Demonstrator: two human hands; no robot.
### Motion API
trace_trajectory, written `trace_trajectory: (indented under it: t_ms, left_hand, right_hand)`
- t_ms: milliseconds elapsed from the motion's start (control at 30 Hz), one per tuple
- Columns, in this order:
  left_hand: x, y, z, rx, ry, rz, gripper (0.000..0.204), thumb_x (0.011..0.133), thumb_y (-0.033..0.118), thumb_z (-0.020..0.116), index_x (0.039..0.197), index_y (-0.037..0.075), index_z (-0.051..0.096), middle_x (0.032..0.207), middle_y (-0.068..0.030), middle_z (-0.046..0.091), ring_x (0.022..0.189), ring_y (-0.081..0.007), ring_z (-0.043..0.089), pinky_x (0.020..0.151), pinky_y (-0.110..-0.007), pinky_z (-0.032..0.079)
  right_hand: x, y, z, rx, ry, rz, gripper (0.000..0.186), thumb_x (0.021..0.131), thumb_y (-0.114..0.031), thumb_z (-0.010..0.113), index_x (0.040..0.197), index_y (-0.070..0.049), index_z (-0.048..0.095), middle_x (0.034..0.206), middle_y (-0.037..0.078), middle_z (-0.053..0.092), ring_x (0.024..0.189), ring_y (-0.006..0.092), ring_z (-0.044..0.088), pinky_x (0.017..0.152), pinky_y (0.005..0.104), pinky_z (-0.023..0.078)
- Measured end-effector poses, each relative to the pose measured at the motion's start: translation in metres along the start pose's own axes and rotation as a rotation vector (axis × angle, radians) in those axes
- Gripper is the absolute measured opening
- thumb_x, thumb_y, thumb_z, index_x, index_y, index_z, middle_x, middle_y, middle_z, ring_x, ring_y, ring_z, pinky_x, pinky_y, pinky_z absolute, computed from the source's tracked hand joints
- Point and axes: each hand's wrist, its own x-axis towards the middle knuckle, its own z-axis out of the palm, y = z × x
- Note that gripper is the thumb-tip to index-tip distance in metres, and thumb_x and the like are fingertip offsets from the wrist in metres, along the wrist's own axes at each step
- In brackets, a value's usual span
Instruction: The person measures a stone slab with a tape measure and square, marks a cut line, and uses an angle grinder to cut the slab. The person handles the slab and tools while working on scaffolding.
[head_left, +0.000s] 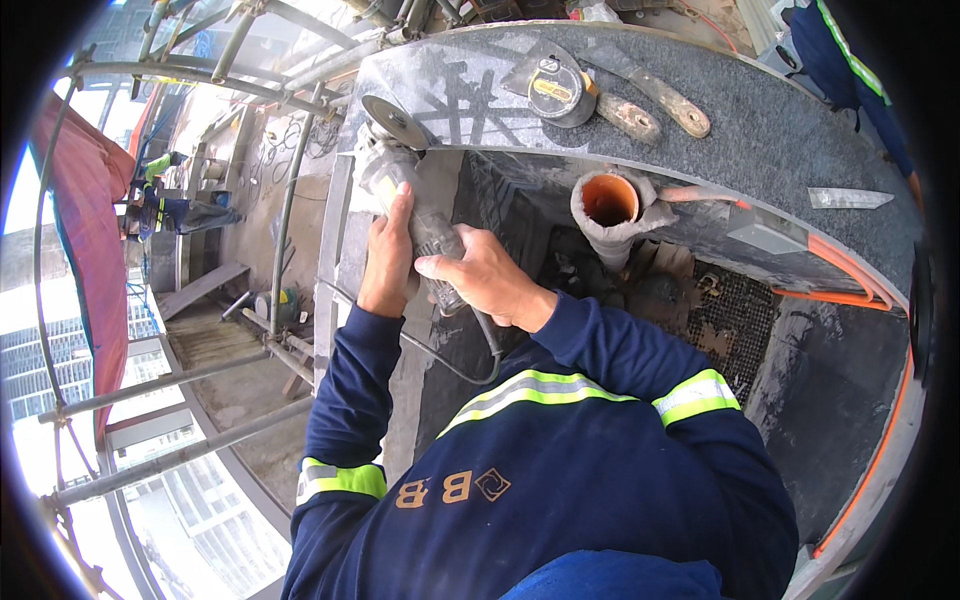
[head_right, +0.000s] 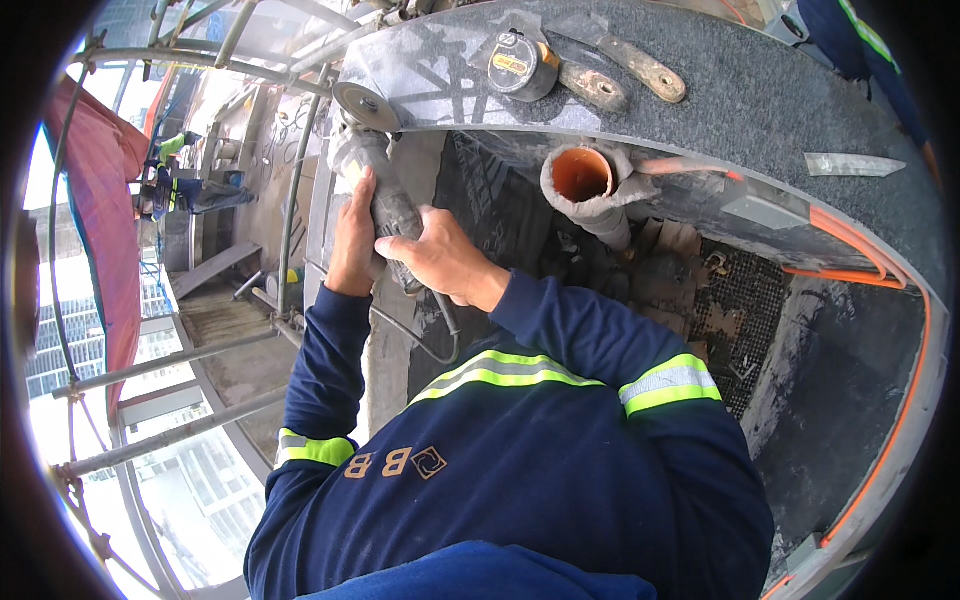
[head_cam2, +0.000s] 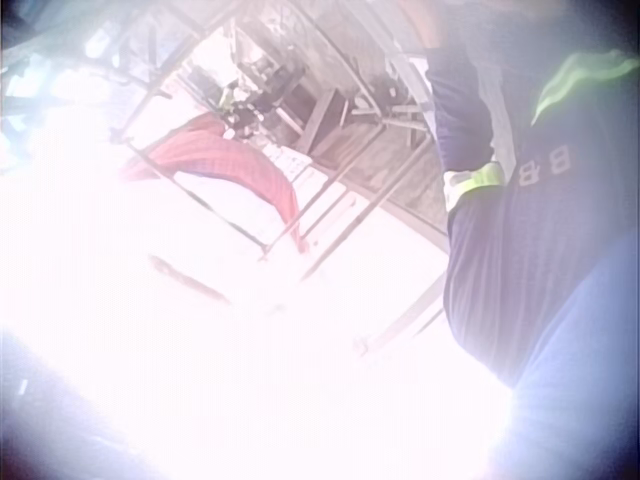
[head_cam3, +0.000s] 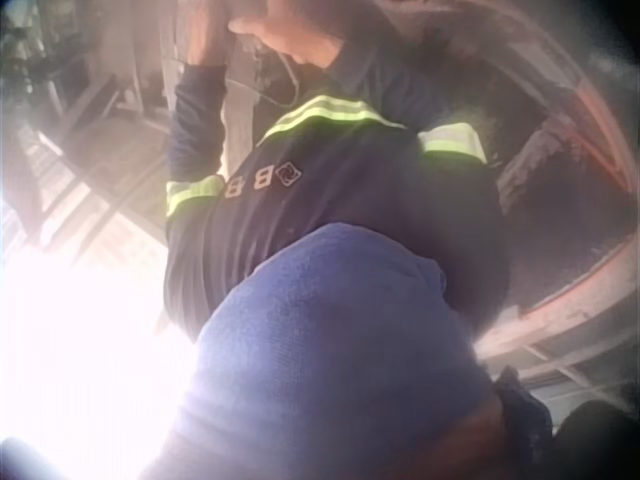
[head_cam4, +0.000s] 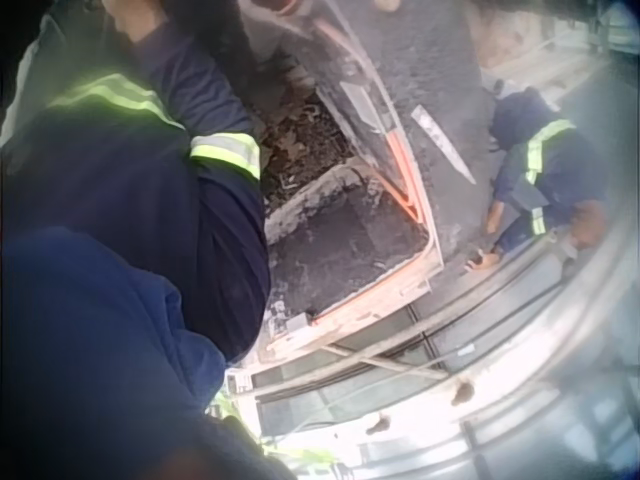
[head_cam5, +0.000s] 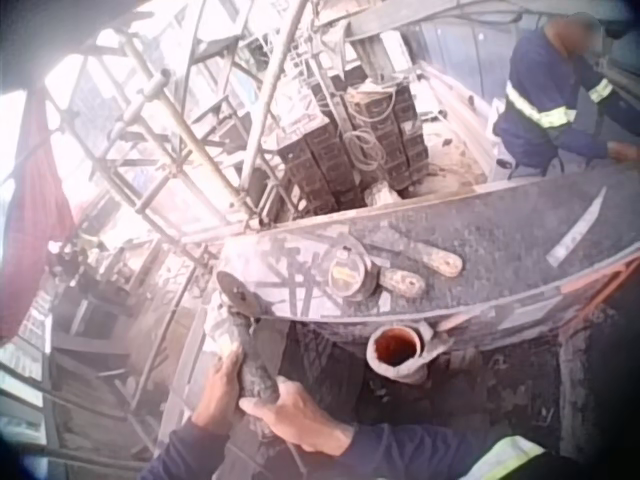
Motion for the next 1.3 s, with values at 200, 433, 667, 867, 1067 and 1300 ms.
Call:
trace_trajectory:
  t_ms: [200,433,667,867,1067,1300]
  left_hand:
    - [-0.008,-0.002,0.003,0.01,-0.008,0.002,0.049,0.104,0.046,0.059,0.119,0.0,0.064,0.096,-0.0072,0.068,0.079,-0.0171,0.066,0.071,-0.033,0.054]
    - [-0.013,-0.002,0.006,0.019,0.003,-0.002,0.051,0.103,0.047,0.059,0.121,-0.001,0.062,0.099,-0.0078,0.069,0.081,-0.0177,0.066,0.073,-0.033,0.054]
    - [-0.005,0.005,0.006,-0.017,0.01,0.005,0.053,0.102,0.044,0.06,0.121,-0.005,0.061,0.098,-0.0119,0.067,0.079,-0.0202,0.067,0.07,-0.034,0.054]
    - [0.009,0.009,0.001,0.035,0.019,0.01,0.05,0.102,0.048,0.059,0.119,0.001,0.062,0.094,-0.0075,0.067,0.078,-0.0171,0.066,0.07,-0.033,0.053]
    - [0.025,0.006,-0.006,0.034,0.046,0.016,0.05,0.101,0.048,0.061,0.118,0.001,0.063,0.092,-0.0078,0.066,0.076,-0.0181,0.066,0.069,-0.034,0.054]
    - [0.037,0.013,-0.007,0.001,0.042,-0.014,0.052,0.101,0.047,0.062,0.119,-0.001,0.063,0.093,-0.0095,0.067,0.077,-0.0199,0.067,0.071,-0.035,0.056]
  right_hand:
    - [-0.007,0.001,-0.003,0.0,-0.018,0.024,0.032,0.089,-0.019,0.073,0.107,0.005,0.062,0.085,0.007,0.066,0.07,0.0114,0.062,0.062,0.029,0.051]
    - [-0.01,0.004,-0.004,-0.045,-0.029,-0.003,0.03,0.091,-0.02,0.072,0.107,0.004,0.062,0.086,0.007,0.067,0.071,0.0111,0.064,0.063,0.0277,0.052]
    - [0.0,-0.005,-0.003,-0.089,-0.034,0.006,0.029,0.092,-0.022,0.071,0.104,0.003,0.063,0.083,0.008,0.067,0.068,0.0119,0.064,0.061,0.0282,0.052]
    - [0.014,-0.006,-0.003,-0.081,-0.024,0.02,0.031,0.091,-0.023,0.072,0.104,0.003,0.062,0.083,0.008,0.066,0.065,0.0123,0.064,0.057,0.0284,0.053]
    - [0.027,-0.002,-0.003,-0.039,-0.045,0.017,0.03,0.092,-0.024,0.072,0.103,0.002,0.062,0.082,0.007,0.065,0.065,0.0125,0.064,0.055,0.0298,0.055]
    - [0.043,-0.005,-0.004,-0.045,-0.041,0.035,0.03,0.092,-0.023,0.072,0.103,0.003,0.063,0.081,0.008,0.066,0.063,0.0133,0.065,0.054,0.03,0.056]
